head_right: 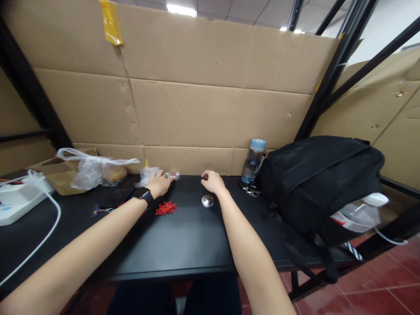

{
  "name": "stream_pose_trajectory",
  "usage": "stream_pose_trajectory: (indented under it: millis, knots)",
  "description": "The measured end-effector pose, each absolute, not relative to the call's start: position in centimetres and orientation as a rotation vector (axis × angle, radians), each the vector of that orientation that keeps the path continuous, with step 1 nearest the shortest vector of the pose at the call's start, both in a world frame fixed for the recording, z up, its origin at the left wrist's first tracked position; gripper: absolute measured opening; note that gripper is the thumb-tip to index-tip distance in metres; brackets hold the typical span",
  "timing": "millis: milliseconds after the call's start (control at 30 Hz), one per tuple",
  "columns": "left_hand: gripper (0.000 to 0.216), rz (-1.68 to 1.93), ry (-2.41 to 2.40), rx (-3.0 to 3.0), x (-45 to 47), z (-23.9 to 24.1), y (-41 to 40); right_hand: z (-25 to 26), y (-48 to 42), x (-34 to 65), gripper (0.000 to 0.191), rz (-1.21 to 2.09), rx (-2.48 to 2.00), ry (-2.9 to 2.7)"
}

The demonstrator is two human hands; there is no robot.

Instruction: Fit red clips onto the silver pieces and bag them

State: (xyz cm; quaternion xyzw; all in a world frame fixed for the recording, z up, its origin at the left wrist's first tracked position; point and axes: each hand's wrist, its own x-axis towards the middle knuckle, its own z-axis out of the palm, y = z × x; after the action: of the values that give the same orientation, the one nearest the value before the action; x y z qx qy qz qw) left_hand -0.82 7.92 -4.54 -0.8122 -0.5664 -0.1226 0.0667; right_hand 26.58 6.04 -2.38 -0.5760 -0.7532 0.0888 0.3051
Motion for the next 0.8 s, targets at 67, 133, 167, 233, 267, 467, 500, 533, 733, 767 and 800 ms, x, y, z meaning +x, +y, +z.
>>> stream_pose_trajectory:
  millis: [67, 133, 167, 233, 267, 467, 500, 533, 733, 767, 800]
  knots:
    - [0.035, -0.422, -1.682, -2.444, -1.1, -4.0, 7.4, -2.2, 5.9, 26.8, 0.025, 0.239, -1.488, -2.049]
    - [0.034, -0.486, -1.599, -2.553, -1.3, -3.3, 6.7, -1.8, 5.6, 27.1, 0.027, 0.287, -1.472, -2.146]
    - [0.033, -0.502, -1.534, -2.678, -1.4, -3.0, 6.3, -1.5, 5.4, 27.4, 0.028, 0.329, -1.482, -2.202]
    - [0.028, -0.492, -1.379, -2.989, -1.9, -2.3, 5.4, -0.9, 5.0, 28.0, 0.034, 0.441, -1.524, -2.317]
    - [0.027, -0.477, -1.323, -3.114, -2.2, -2.1, 4.9, -0.6, 4.7, 28.3, 0.04, 0.503, -1.547, -2.368]
    - [0.018, -0.653, -1.29, -3.063, -4.4, -2.4, 3.1, -0.2, 2.5, 29.6, 0.051, 0.612, -1.662, -2.449]
    - [0.018, -0.664, -1.293, -3.05, -4.5, -2.5, 3.0, -0.4, 2.1, 29.6, 0.05, 0.602, -1.668, -2.44]
    - [0.018, -0.667, -1.307, -3.048, -4.6, -2.5, 2.9, -0.5, 1.8, 29.7, 0.049, 0.6, -1.664, -2.433]
    - [0.018, -0.611, -1.333, -3.098, -3.7, -2.3, 2.4, -0.6, 1.2, 29.7, 0.043, 0.584, -1.653, -2.41]
    - [0.017, -0.593, -1.321, -3.107, -3.6, -2.4, 2.3, -0.5, 1.2, 29.7, 0.042, 0.58, -1.652, -2.412]
    - [0.017, -0.575, -1.314, -3.115, -3.5, -2.4, 2.3, -0.5, 1.2, 29.7, 0.043, 0.576, -1.651, -2.417]
